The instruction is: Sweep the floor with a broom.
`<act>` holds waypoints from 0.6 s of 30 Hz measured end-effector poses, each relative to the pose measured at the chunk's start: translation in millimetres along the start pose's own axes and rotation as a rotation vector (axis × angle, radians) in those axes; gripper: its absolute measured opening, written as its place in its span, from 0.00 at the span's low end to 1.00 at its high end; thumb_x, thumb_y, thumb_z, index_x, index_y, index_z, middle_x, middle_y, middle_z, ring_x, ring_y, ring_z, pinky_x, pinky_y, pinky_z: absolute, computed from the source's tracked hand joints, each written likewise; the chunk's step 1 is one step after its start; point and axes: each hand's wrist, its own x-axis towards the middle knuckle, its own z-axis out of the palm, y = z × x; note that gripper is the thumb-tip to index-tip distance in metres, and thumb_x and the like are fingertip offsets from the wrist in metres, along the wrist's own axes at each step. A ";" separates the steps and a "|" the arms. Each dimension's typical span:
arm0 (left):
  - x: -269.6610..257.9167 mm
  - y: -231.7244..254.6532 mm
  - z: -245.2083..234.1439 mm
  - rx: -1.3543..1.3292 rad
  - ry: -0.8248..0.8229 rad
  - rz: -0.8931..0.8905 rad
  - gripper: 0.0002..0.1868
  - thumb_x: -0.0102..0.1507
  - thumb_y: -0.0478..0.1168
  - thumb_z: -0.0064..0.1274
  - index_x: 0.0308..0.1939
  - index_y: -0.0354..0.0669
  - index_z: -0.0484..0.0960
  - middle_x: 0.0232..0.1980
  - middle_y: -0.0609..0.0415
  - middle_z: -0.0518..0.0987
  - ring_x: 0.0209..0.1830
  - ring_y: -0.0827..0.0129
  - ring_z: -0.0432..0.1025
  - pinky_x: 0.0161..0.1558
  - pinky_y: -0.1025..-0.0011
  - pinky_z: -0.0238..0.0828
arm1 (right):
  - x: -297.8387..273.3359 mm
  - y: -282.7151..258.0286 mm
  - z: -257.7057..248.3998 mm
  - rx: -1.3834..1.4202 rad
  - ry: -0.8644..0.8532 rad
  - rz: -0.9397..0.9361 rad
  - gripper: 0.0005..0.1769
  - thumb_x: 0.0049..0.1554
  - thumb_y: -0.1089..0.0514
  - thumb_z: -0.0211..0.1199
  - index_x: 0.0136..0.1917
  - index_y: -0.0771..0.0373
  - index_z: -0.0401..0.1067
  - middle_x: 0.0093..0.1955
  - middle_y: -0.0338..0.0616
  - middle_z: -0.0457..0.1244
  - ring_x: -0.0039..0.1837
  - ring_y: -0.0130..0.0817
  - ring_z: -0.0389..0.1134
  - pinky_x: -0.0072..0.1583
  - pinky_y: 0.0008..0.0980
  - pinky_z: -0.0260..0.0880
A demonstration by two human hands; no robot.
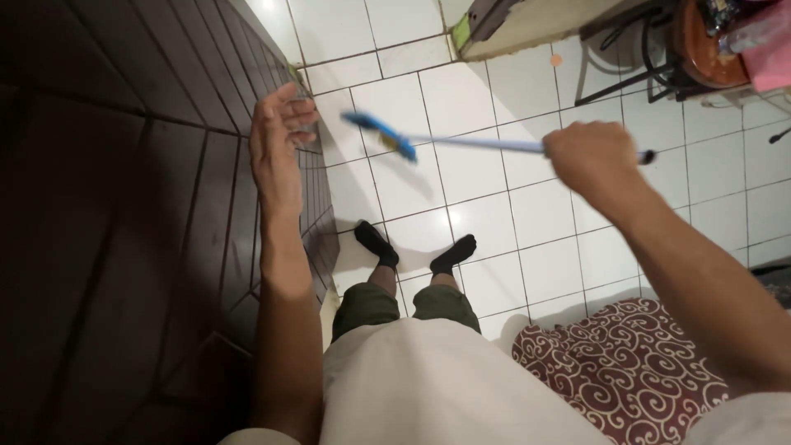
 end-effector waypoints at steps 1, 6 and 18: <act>-0.5 1.5 0.7 0.015 0.004 -0.004 0.34 0.76 0.62 0.30 0.67 0.38 0.74 0.55 0.51 0.80 0.55 0.68 0.76 0.53 0.71 0.72 | 5.8 -9.7 9.7 -0.037 -0.056 -0.050 0.13 0.63 0.58 0.54 0.51 0.51 0.80 0.43 0.43 0.73 0.45 0.42 0.76 0.45 0.42 0.74; -0.7 -0.7 0.3 0.044 0.006 -0.012 0.34 0.76 0.62 0.29 0.67 0.38 0.74 0.54 0.51 0.79 0.54 0.69 0.75 0.53 0.71 0.72 | 70.8 -77.4 81.6 -0.053 -0.163 -0.187 0.12 0.60 0.60 0.57 0.50 0.55 0.81 0.47 0.43 0.72 0.51 0.42 0.76 0.47 0.40 0.75; -6.8 -9.2 -21.5 -0.001 0.025 -0.055 0.34 0.77 0.61 0.31 0.69 0.35 0.72 0.56 0.49 0.79 0.56 0.66 0.75 0.55 0.69 0.71 | 217.7 -127.2 62.4 -0.058 0.202 -0.132 0.07 0.54 0.62 0.65 0.42 0.53 0.82 0.41 0.39 0.73 0.47 0.36 0.74 0.44 0.38 0.65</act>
